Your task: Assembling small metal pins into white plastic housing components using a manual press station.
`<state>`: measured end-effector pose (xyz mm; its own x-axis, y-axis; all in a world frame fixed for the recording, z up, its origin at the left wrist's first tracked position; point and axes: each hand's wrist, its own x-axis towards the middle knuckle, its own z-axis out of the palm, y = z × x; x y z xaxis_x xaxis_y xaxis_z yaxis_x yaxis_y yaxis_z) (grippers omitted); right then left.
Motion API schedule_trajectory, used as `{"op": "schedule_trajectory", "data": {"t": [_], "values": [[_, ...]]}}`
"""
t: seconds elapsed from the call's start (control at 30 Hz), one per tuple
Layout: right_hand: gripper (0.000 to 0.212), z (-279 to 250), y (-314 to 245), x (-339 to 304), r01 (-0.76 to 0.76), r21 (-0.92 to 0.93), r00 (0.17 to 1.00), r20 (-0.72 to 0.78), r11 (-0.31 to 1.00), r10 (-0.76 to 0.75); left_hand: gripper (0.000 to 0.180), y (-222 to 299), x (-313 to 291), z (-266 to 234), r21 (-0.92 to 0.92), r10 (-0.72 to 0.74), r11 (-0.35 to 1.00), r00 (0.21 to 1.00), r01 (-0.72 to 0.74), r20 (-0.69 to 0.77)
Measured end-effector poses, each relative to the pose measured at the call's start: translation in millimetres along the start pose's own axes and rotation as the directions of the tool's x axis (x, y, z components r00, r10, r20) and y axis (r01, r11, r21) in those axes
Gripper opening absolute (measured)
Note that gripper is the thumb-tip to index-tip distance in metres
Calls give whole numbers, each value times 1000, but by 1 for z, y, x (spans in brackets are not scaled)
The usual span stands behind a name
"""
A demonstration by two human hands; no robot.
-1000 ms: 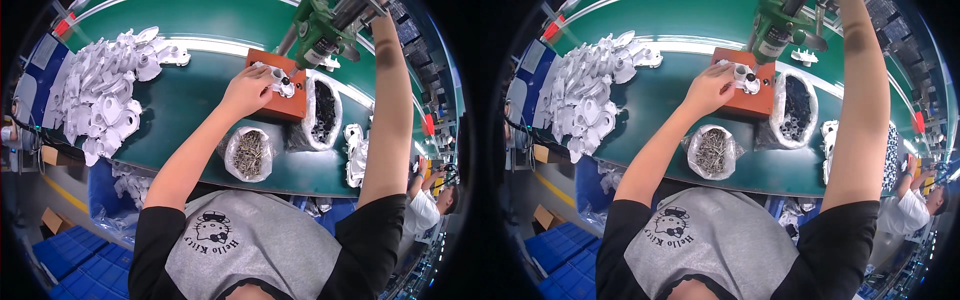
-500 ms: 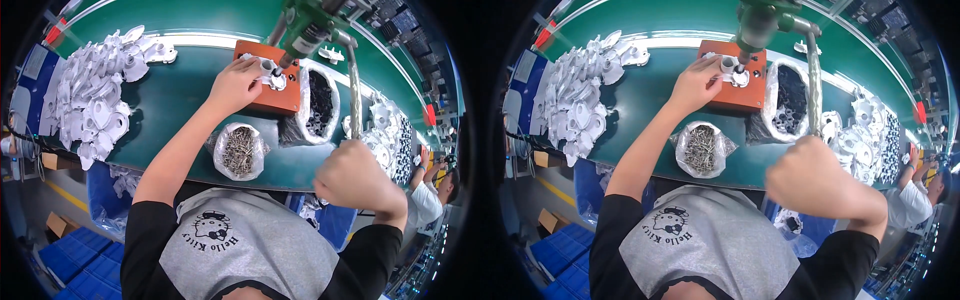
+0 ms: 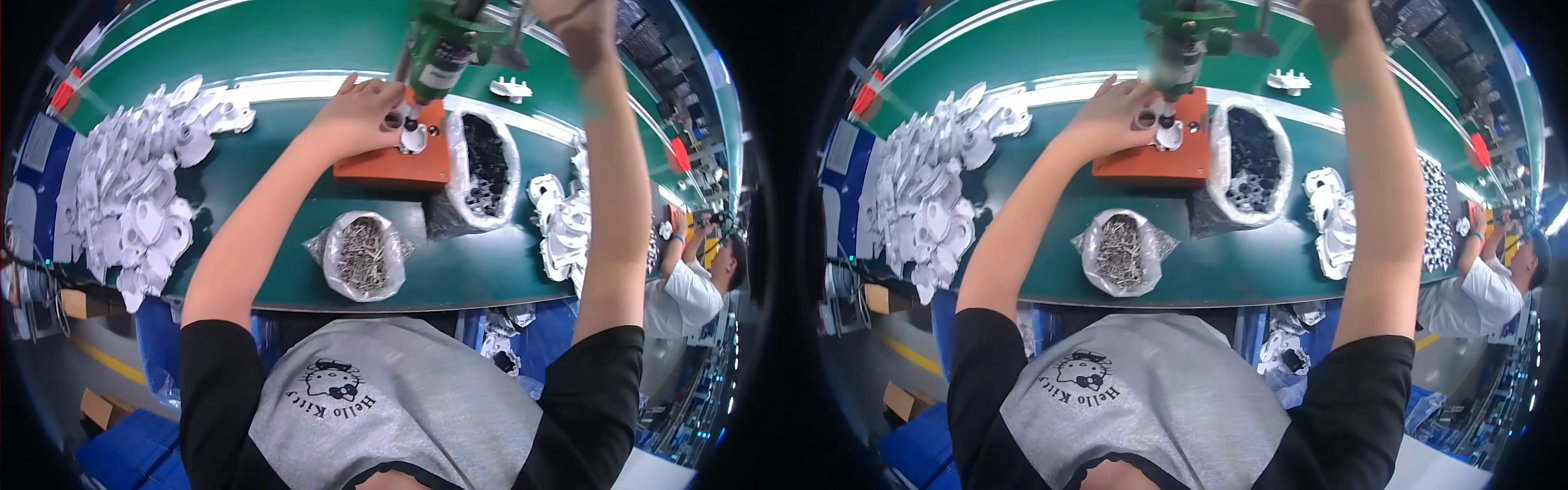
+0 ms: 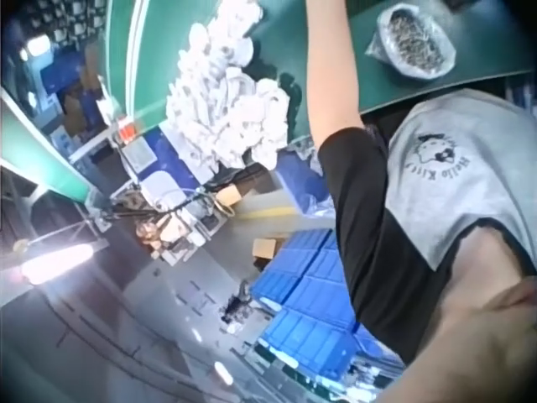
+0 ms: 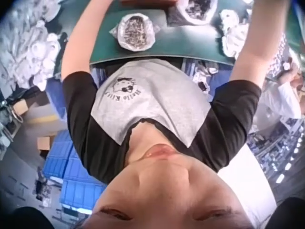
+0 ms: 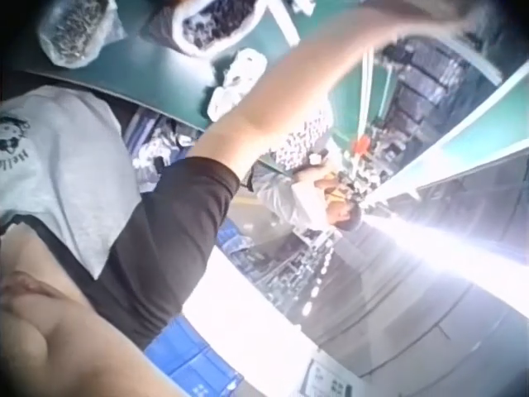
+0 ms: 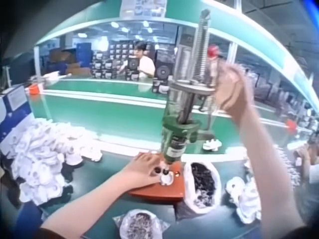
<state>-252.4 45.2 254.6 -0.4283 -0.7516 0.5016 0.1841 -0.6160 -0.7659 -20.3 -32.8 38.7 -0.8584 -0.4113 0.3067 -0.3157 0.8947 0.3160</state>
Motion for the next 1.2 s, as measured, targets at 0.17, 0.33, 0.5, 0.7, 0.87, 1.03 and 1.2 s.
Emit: {"op": "schedule_trajectory", "data": {"t": [0.17, 0.33, 0.5, 0.7, 0.87, 1.03, 1.2], "values": [[50, -95, 32, -28, -438, -43, 896, 55, 898, 440, 48, -3, 28, -42, 131, -290, 952, 952, 277, 97], [40, -113, 0, -120, -343, -650, 893, -2, 678, 451, 61, -69, 43, -39, -264, -444, 869, 895, 419, -43], [46, -156, -1, -194, -133, -991, 843, -97, 30, 529, 60, -91, 47, -25, -362, -622, 746, 779, 559, -78], [71, -155, 17, -231, 32, -842, 721, -354, -539, 596, 82, -128, 47, -16, -467, -690, 699, 681, 541, -245], [73, -174, 23, -235, 7, -870, 752, -320, -493, 576, 65, -169, 0, -15, -47, -479, 870, 819, 490, -315], [58, -173, 14, -232, -80, -892, 746, -350, -445, 567, 45, -184, -56, -43, 421, -620, 626, 746, 656, -241], [54, -138, 8, -239, -158, -911, 710, -372, -381, 598, 40, -206, -90, -34, 327, -702, 646, 705, 690, -102]]}}
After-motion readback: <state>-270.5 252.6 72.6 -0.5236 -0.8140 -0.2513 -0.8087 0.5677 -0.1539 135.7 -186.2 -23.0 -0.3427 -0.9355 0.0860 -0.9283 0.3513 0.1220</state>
